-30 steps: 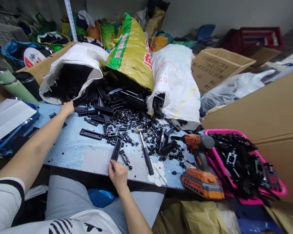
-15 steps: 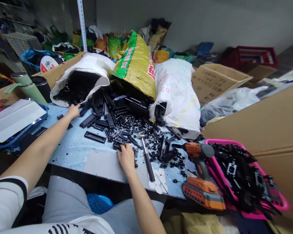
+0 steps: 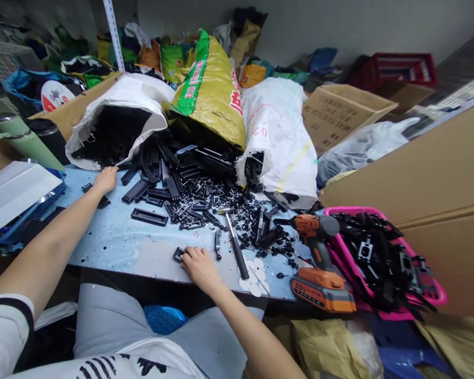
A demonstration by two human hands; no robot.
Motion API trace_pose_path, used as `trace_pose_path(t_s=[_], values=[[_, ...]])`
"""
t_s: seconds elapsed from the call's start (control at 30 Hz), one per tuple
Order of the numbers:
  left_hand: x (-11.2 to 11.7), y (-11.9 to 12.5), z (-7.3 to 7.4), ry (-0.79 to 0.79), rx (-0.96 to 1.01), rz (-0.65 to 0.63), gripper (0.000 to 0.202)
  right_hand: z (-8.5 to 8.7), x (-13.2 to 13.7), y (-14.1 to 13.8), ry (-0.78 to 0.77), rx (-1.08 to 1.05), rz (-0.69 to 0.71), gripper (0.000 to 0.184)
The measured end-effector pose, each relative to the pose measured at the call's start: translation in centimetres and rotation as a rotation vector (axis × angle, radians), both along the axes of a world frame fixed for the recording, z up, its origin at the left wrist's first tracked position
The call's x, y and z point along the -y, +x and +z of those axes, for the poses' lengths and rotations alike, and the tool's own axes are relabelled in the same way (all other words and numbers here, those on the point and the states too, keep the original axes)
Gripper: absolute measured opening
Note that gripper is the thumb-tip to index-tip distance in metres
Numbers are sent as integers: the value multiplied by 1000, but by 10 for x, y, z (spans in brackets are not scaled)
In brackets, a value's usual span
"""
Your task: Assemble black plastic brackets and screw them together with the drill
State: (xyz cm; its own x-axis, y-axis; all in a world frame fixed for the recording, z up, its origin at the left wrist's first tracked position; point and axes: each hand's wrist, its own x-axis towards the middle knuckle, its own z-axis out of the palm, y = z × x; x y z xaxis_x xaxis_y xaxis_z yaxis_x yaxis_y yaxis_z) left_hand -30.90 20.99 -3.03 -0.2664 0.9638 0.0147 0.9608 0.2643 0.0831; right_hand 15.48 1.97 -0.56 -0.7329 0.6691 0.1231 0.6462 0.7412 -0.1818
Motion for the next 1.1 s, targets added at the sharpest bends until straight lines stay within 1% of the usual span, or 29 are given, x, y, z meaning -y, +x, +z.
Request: trace_pose_path(t_s=[0.07,0.13,0.17,0.23,0.27,0.33,0.4,0.47,0.5,0.53,0.57,0.63,0.67,0.7,0.73,0.77,0.8,0.87,0.9,0.93,0.97,1.03,1.07,1.1], values=[[-1,-4,2,-18,-13,-51,54,-13,-15,12,7,-6,-40,22],[-6,-5,4,-40,-29,-69,58,-23,-43,23,19,-21,-84,25],[-9,-4,4,-48,-29,-62,59,-26,-58,27,24,-27,-99,25],[-16,1,6,-52,-24,-35,60,-25,-84,31,25,-49,-118,24],[-19,4,6,-54,-20,-19,60,-22,-92,30,18,-77,-118,24],[-25,11,6,-56,-12,20,55,-14,-99,26,-26,-194,-126,25],[-28,15,6,-60,-11,74,47,-6,-95,20,-132,-363,-170,26],[-25,17,7,-47,-17,141,43,-3,-87,15,-291,-507,-253,29],[-21,17,8,-8,-16,172,43,-3,-83,14,-388,-566,-298,30],[-16,17,10,65,-6,199,42,-3,-80,12,-492,-626,-340,32],[-10,18,13,172,14,222,41,-4,-77,11,-599,-696,-379,34],[9,27,24,444,83,240,37,-6,-73,8,-773,-854,-435,35],[21,36,32,567,129,227,35,-7,-70,6,-819,-932,-449,35],[35,48,39,659,184,194,35,-7,-67,3,-829,-1010,-451,36],[51,64,46,705,250,139,36,-6,-63,0,-815,-1087,-436,38],[69,83,52,706,329,57,36,-6,-58,-4,-790,-1158,-407,44],[88,104,57,665,417,-59,37,-5,-53,-6,-771,-1220,-366,52],[127,146,60,525,532,-277,35,-5,-41,-5,-757,-1283,-273,66],[145,164,59,456,570,-370,35,-4,-35,-1,-753,-1271,-236,66],[162,180,56,398,594,-437,34,-4,-30,5,-737,-1224,-211,61],[178,192,51,350,621,-465,33,-4,-24,12,-704,-1140,-195,52],[202,209,38,298,702,-438,32,-4,-14,26,-613,-873,-170,33],[211,215,31,277,762,-390,32,-4,-9,31,-554,-715,-164,30],[219,221,25,250,837,-329,31,-5,-4,32,-483,-562,-157,32]])
